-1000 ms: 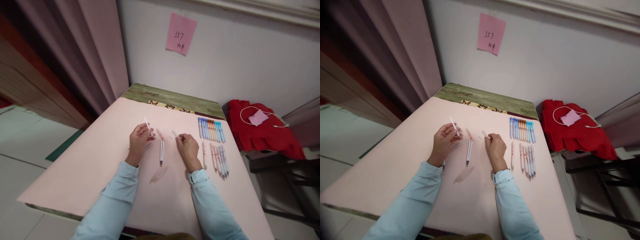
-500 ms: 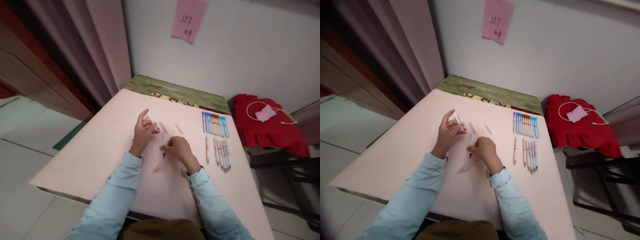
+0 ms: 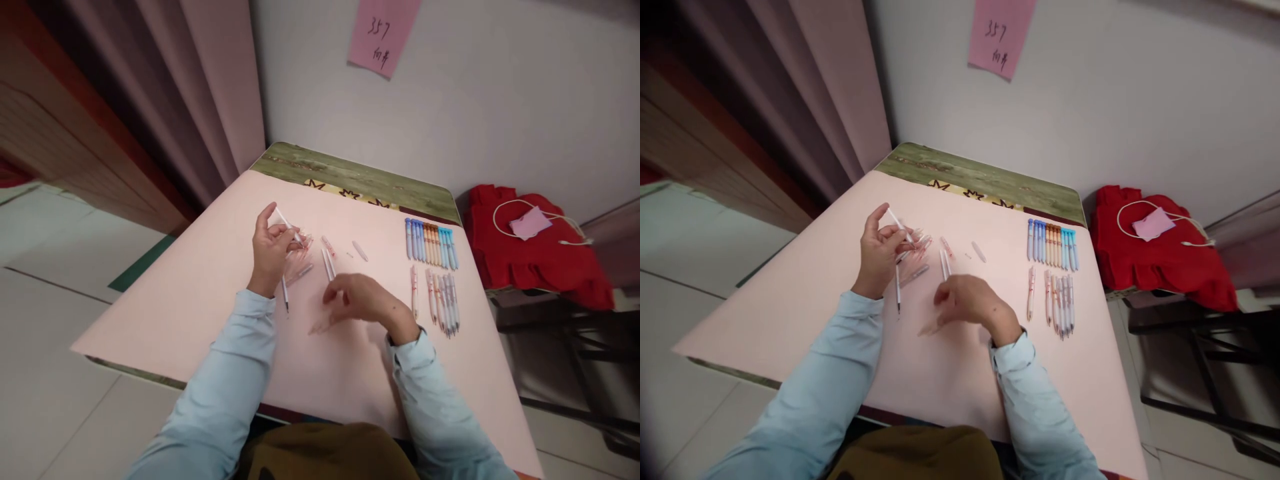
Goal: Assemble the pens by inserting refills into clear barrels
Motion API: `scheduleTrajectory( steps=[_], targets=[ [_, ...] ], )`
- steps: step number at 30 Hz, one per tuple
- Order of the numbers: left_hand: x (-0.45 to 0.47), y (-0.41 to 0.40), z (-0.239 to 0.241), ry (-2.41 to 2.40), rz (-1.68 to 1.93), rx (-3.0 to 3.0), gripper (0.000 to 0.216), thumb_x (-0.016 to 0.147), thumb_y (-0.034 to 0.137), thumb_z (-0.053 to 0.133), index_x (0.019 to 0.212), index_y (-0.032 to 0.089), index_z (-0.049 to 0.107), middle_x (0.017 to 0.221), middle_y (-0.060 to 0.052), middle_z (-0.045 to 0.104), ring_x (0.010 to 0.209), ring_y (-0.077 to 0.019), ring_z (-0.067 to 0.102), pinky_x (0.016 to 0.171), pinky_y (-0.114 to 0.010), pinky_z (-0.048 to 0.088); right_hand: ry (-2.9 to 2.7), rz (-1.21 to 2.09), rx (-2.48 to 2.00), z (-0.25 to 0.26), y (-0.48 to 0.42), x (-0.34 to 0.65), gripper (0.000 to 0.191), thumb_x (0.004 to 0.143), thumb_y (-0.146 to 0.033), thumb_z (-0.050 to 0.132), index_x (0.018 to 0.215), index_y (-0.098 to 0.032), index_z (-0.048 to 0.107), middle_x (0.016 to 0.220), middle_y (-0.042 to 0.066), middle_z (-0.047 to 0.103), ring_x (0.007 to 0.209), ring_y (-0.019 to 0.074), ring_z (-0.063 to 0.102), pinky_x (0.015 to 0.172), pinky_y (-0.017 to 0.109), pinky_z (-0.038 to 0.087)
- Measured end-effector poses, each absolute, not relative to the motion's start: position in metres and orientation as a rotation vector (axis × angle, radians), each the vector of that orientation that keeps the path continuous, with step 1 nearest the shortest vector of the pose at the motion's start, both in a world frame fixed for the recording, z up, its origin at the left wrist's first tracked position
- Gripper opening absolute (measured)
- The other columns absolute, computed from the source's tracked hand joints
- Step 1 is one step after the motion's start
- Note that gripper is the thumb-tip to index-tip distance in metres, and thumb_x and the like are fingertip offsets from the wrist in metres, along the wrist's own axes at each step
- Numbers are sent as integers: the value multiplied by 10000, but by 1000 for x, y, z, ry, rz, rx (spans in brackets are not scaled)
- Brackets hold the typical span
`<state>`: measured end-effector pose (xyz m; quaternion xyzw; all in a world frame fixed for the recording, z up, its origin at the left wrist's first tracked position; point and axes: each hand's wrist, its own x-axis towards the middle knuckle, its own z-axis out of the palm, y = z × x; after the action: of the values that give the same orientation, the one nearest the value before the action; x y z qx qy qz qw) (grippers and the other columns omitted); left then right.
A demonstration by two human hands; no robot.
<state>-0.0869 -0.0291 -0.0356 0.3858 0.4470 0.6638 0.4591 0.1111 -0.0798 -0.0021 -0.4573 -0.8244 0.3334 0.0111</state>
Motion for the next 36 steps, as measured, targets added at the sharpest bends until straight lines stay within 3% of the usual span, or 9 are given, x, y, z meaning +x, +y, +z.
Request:
scheduleTrajectory(
  steps=[2,6,12,23,27,30,36],
  targets=[
    [-93,-27,-37,1089,1656,918,779,729,193,694,1436,230,368,821,15,682,625,-131,690,613,-275,595,-2749,1006,-1440,1,-88,106,375,593,-313,879,926,-253,720,958,-7,696,793,152,620,617,236,361],
    [-97,-25,-38,1038,1647,882,783,736,200,694,1439,228,350,825,11,683,638,-140,689,657,-319,606,-2821,842,-1570,-2,-96,93,319,639,-300,825,929,-262,699,985,-7,695,814,165,628,582,247,310],
    [-86,-31,-33,949,1523,893,787,752,222,697,1452,220,338,819,5,671,666,-151,690,674,-345,608,-2699,672,-1864,-3,-85,115,97,717,-265,708,803,-232,675,825,28,701,719,183,617,569,273,299],
    [-76,-38,-30,866,1354,964,801,771,224,698,1474,239,316,902,-19,667,725,-170,687,680,-381,615,-2691,736,-1866,-3,-86,115,142,661,-217,694,550,-212,606,589,33,622,556,168,547,529,281,300],
    [-83,-35,-34,856,1376,930,591,780,243,715,1308,183,456,920,-44,686,729,-171,695,679,-373,612,-2454,816,-1776,-5,-76,136,133,700,-273,683,617,-216,597,592,-9,608,554,141,522,540,264,307],
    [-89,-31,-36,850,1415,867,418,776,260,742,1137,146,563,914,-61,693,730,-164,697,678,-336,608,-2128,621,-1901,-18,-64,145,185,744,-347,664,649,-211,584,582,-11,587,560,143,505,546,265,299],
    [-91,-27,-36,846,1437,725,373,777,236,755,1119,161,626,885,-41,699,743,-141,694,717,-295,598,-1847,709,-1844,-45,-58,133,228,778,-412,650,693,-205,605,622,-16,617,578,139,536,558,245,331]
  ],
)
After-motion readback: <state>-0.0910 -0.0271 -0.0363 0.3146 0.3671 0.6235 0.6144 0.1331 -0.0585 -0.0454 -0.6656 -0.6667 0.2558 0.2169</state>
